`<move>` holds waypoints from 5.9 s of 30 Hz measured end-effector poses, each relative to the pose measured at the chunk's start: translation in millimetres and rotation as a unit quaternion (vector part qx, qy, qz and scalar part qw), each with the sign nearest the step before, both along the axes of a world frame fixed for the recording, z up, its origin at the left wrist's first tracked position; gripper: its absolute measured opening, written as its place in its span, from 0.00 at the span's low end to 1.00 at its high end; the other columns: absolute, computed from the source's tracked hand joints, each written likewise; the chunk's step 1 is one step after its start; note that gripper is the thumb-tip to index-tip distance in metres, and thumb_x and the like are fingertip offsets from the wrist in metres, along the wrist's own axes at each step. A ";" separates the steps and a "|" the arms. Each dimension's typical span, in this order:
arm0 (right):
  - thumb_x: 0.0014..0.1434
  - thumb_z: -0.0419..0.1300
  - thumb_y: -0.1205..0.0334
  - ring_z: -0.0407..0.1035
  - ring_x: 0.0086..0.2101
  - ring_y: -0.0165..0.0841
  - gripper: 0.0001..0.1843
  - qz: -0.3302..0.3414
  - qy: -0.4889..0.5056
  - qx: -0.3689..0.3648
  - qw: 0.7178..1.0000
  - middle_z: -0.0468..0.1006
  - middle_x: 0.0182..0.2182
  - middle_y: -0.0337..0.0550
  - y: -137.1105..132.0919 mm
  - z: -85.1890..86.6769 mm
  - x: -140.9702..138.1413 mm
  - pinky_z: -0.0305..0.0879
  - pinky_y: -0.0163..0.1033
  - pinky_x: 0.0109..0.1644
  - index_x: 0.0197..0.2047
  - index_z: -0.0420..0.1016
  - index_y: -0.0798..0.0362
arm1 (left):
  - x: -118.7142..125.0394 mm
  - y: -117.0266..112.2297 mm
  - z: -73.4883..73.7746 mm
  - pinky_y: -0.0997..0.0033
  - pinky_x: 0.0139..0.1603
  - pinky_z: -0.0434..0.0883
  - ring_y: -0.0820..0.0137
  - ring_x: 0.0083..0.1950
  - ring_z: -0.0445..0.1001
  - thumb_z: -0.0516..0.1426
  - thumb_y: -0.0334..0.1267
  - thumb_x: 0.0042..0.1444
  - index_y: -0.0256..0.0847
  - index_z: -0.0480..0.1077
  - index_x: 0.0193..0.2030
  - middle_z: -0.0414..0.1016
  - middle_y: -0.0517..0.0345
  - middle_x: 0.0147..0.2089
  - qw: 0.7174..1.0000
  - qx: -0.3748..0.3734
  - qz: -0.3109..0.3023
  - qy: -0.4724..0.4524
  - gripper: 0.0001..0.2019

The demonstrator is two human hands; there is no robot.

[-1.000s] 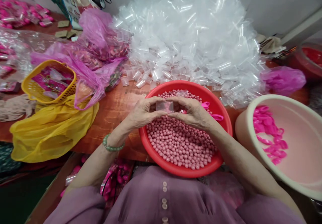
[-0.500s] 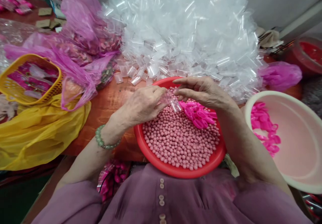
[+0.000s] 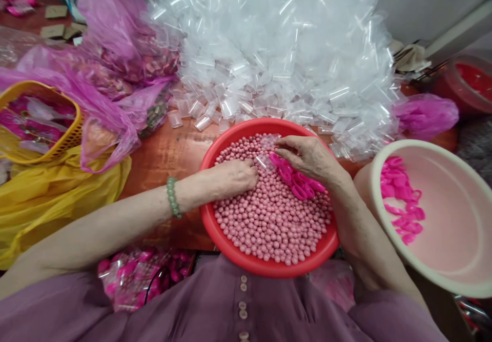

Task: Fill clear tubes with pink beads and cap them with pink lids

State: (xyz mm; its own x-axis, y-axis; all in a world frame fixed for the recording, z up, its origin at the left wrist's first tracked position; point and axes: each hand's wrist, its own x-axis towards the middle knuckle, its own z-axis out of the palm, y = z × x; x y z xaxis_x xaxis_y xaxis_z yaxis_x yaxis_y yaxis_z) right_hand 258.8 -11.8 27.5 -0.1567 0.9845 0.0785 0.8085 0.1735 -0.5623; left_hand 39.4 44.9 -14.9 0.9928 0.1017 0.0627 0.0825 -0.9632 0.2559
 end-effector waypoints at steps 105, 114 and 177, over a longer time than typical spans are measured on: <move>0.51 0.71 0.59 0.73 0.35 0.33 0.17 -0.091 0.311 -0.016 0.946 0.79 0.36 0.39 -62.1 -5.2 -43.2 0.71 0.41 0.41 0.46 0.79 0.46 | -17.9 -64.6 19.3 0.79 0.30 0.65 0.81 0.26 0.67 0.66 0.39 0.49 0.36 0.68 0.34 0.69 0.66 0.27 0.489 -0.732 0.335 -0.335 0.12; 0.52 0.70 0.61 0.76 0.36 0.34 0.07 -0.181 0.373 0.090 0.905 0.82 0.33 0.39 -64.4 -12.5 -74.4 0.74 0.43 0.44 0.36 0.79 0.47 | -17.0 -66.8 23.9 0.78 0.29 0.66 0.80 0.27 0.69 0.71 0.43 0.41 0.33 0.70 0.36 0.72 0.63 0.29 0.493 -0.771 0.293 -0.278 0.21; 0.59 0.58 0.52 0.75 0.42 0.44 0.33 0.134 -0.189 0.356 0.906 0.79 0.42 0.58 -37.0 -13.0 -80.4 0.72 0.47 0.45 0.62 0.57 0.62 | -20.6 -70.7 6.0 0.74 0.43 0.69 0.73 0.37 0.73 0.67 0.47 0.49 0.34 0.74 0.37 0.76 0.57 0.34 0.430 -0.819 0.198 -0.323 0.17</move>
